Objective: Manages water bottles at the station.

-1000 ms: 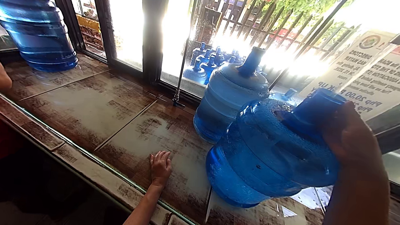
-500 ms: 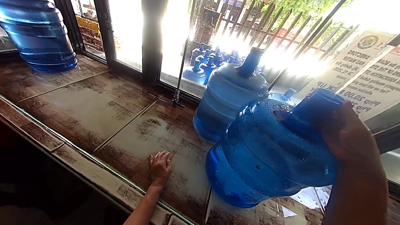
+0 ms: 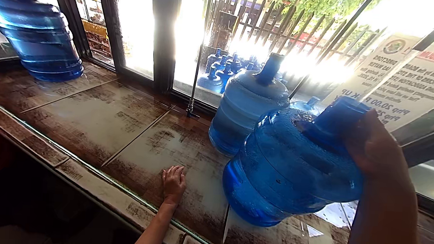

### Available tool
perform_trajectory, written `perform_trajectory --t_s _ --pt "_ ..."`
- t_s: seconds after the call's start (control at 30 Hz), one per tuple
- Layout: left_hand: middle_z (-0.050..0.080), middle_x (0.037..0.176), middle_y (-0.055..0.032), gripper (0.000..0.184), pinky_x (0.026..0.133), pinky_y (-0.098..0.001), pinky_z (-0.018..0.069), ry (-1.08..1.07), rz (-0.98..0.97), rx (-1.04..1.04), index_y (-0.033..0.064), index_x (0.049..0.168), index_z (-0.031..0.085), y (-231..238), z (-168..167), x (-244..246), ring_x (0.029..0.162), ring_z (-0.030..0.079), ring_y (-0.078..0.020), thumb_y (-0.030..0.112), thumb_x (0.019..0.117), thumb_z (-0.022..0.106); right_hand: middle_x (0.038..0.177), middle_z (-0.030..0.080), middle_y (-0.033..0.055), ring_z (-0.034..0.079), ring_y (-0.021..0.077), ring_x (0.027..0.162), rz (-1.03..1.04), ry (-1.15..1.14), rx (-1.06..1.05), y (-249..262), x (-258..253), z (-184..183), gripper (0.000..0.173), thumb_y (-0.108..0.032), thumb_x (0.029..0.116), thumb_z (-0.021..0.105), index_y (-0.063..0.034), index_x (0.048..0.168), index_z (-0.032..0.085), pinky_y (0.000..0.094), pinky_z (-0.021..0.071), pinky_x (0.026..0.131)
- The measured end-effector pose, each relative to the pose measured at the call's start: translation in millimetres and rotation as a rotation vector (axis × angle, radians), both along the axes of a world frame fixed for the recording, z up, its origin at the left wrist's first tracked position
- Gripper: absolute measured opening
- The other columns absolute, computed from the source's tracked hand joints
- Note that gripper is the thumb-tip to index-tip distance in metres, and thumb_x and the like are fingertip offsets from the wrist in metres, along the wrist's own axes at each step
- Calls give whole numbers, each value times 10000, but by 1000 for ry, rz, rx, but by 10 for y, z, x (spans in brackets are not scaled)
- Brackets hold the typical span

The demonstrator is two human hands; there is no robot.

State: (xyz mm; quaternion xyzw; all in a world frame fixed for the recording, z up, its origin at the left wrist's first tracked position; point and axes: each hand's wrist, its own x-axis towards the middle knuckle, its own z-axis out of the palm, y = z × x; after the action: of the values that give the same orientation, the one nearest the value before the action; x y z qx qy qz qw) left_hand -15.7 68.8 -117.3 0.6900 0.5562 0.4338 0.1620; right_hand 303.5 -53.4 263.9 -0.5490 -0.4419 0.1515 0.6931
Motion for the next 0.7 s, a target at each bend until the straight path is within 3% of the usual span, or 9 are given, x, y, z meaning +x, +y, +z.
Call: perform_trajectory --t_s 0.7 --pt "694 1287 -204 307 1161 -687 286 8 -2 -2 25 1173 757 10 -10 -4 1276 605 -443 84 965 540 1101 651 -63 639 29 1047 -5 20 3 5 0 -1 341 -368 1119 311 -168 1269 544 234 525 943"
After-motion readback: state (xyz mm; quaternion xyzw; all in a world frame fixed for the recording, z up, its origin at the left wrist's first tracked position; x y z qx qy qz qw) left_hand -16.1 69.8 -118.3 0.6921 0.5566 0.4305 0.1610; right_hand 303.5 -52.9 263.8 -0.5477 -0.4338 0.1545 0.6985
